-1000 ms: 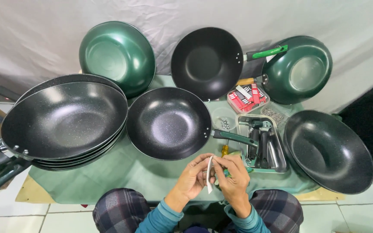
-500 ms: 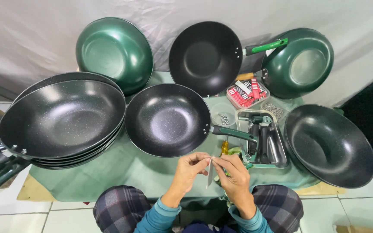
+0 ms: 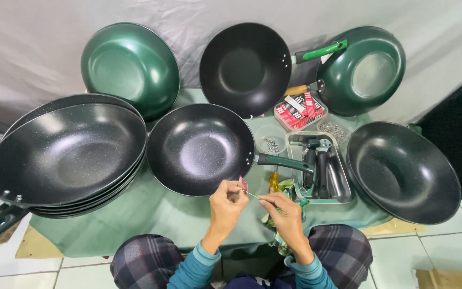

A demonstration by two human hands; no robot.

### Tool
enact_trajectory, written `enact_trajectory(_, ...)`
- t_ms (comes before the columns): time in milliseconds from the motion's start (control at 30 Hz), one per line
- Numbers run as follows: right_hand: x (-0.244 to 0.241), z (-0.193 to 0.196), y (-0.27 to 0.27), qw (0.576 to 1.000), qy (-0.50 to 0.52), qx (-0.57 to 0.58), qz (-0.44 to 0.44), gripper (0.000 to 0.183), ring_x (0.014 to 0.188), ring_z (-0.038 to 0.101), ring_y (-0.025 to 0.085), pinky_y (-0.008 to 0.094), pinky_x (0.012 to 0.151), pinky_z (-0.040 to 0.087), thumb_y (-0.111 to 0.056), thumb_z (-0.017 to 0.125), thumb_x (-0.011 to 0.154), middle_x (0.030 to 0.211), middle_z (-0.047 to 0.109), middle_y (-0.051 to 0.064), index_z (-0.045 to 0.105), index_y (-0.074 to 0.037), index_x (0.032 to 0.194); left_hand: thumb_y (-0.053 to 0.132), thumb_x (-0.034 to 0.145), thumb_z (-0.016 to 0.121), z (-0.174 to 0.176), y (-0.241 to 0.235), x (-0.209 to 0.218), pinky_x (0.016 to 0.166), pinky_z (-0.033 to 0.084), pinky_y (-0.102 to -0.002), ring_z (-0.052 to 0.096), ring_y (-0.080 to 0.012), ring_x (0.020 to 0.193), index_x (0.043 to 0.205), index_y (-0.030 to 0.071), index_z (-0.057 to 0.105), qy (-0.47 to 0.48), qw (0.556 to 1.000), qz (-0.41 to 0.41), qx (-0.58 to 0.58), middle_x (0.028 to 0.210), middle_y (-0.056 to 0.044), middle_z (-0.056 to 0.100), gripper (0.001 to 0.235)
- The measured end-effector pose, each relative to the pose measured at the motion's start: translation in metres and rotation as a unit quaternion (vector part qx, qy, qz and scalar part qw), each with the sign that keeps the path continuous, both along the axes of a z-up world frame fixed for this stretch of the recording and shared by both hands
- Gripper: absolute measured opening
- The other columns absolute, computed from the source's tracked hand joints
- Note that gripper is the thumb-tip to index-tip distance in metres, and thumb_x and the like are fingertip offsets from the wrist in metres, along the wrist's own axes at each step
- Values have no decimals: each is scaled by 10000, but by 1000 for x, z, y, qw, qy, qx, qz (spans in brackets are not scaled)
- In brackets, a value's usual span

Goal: Assembling pan handles using a screwdriver and cleaning the pans with a cloth

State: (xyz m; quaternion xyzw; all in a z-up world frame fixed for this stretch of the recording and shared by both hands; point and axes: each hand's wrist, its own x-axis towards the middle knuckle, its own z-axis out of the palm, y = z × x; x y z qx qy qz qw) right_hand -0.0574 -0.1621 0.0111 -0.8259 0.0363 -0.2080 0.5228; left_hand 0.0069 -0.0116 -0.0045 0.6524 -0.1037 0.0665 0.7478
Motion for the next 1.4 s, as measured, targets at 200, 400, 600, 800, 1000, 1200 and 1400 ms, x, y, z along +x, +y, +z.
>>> enact_trajectory(200, 4, -20, -31, 989, 70, 130, -22, 127, 746, 567, 136, 244, 691, 438, -40, 752, 827, 843, 695, 46, 807, 39, 910, -95, 769, 656, -4, -8, 12, 517, 402, -182, 448, -50, 580, 818, 24, 531, 22, 999, -34, -35, 885, -76, 765, 178)
enact_trajectory(400, 0, -44, -54, 971, 45, 233, -24, 83, 726, 591, 130, 239, 695, 474, -11, 771, 838, 842, 693, 59, 780, 53, 890, -101, 820, 616, -11, -13, 18, 610, 516, -226, 599, -114, 638, 836, 0, 557, 72, 990, -61, -101, 874, -125, 724, 117)
enact_trajectory(600, 0, -48, -59, 951, 25, 308, -7, 67, 718, 564, 120, 232, 689, 455, 26, 726, 871, 831, 669, 52, 747, 59, 926, -102, 861, 552, -27, -19, 25, 465, 450, -226, 622, -175, 618, 868, -2, 501, 162, 958, -128, -201, 870, -202, 697, 112)
enact_trajectory(800, 25, -83, -49, 962, 48, 270, 9, 340, 767, 684, 186, 287, 603, 580, -86, 702, 949, 1073, 718, 174, 700, 18, 1273, -94, 828, 539, -39, -33, 40, 401, 492, -253, 639, -174, 514, 831, -22, 545, 221, 967, -81, -97, 744, -226, 708, 72)
enact_trajectory(1000, 34, -109, -19, 941, 116, 308, 80, 608, 889, 710, 229, 333, 656, 625, -12, 777, 869, 1226, 646, 194, 558, 37, 1434, -27, 844, 558, -68, -52, 42, 343, 399, -238, 536, -129, 434, 869, -16, 551, 262, 955, -113, -86, 634, -183, 659, 29)
enact_trajectory(1200, 43, -115, -22, 944, 79, 310, 82, 466, 760, 754, 269, 361, 639, 620, -2, 739, 898, 954, 769, 235, 641, 36, 1352, 111, 852, 677, -36, -45, 37, 399, 453, -259, 530, -100, 451, 896, 34, 732, 260, 958, -98, 62, 616, -128, 699, 104)
enact_trajectory(1400, 40, -106, -24, 959, 79, 267, 50, 218, 632, 722, 203, 322, 584, 593, 52, 800, 822, 761, 770, 177, 790, 49, 1040, 199, 906, 700, -29, -36, 34, 529, 586, -281, 637, -117, 586, 1019, 96, 754, 221, 957, -107, 157, 855, -99, 741, 162)
